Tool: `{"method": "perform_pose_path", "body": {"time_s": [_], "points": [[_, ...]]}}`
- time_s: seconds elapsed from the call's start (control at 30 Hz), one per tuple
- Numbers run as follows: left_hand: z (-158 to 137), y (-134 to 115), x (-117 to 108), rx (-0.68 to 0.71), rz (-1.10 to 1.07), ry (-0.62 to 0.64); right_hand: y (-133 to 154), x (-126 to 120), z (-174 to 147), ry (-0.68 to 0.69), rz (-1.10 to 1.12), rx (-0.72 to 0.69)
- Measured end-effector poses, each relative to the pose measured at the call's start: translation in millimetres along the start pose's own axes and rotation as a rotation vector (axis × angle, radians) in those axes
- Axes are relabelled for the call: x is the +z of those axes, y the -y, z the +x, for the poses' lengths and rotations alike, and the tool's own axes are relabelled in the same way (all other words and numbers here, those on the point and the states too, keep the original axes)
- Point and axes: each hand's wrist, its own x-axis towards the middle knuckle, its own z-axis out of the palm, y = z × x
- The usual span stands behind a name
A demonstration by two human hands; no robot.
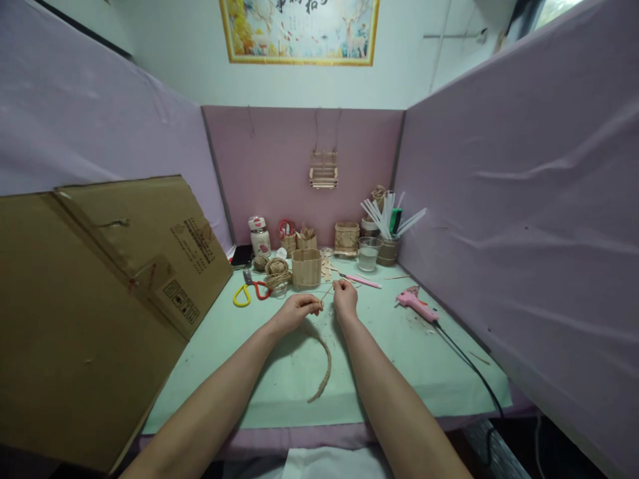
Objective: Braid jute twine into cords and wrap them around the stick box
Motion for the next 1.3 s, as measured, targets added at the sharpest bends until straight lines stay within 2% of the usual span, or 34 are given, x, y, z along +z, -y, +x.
{"method": "perform_pose_path", "body": {"time_s": [0.13, 0.23, 0.3, 0.4, 0.47, 0.53, 0.6, 0.7, 0.97, 1.3], "points": [[1, -1, 0, 0.004, 0.001, -0.026, 6, -3, -2, 0.064, -0.081, 0.038], [3, 3, -3, -0.036, 0.022, -0.136, 11, -5, -6, 0.159, -0.237, 0.006], [6, 9, -7, -0.082, 0.052, -0.235, 16, -7, -10, 0.161, -0.34, -0.055], [10, 21, -13, -0.138, 0.109, -0.344, 24, -8, -16, 0.158, -0.366, -0.308], [11, 27, -16, -0.149, 0.134, -0.376, 29, -8, -20, 0.243, -0.31, -0.523], [12, 31, -18, -0.136, 0.157, -0.39, 34, -7, -25, 0.349, -0.263, -0.675], [12, 31, -19, -0.118, 0.18, -0.395, 37, -6, -28, 0.407, -0.26, -0.756], [12, 30, -18, -0.104, 0.207, -0.39, 40, -5, -31, 0.425, -0.292, -0.815], [9, 25, -16, -0.064, 0.305, -0.326, 37, -3, -27, 0.417, -0.293, -0.745], [10, 21, -15, -0.059, 0.333, -0.286, 36, 2, -27, 0.477, -0.071, -0.374]]}}
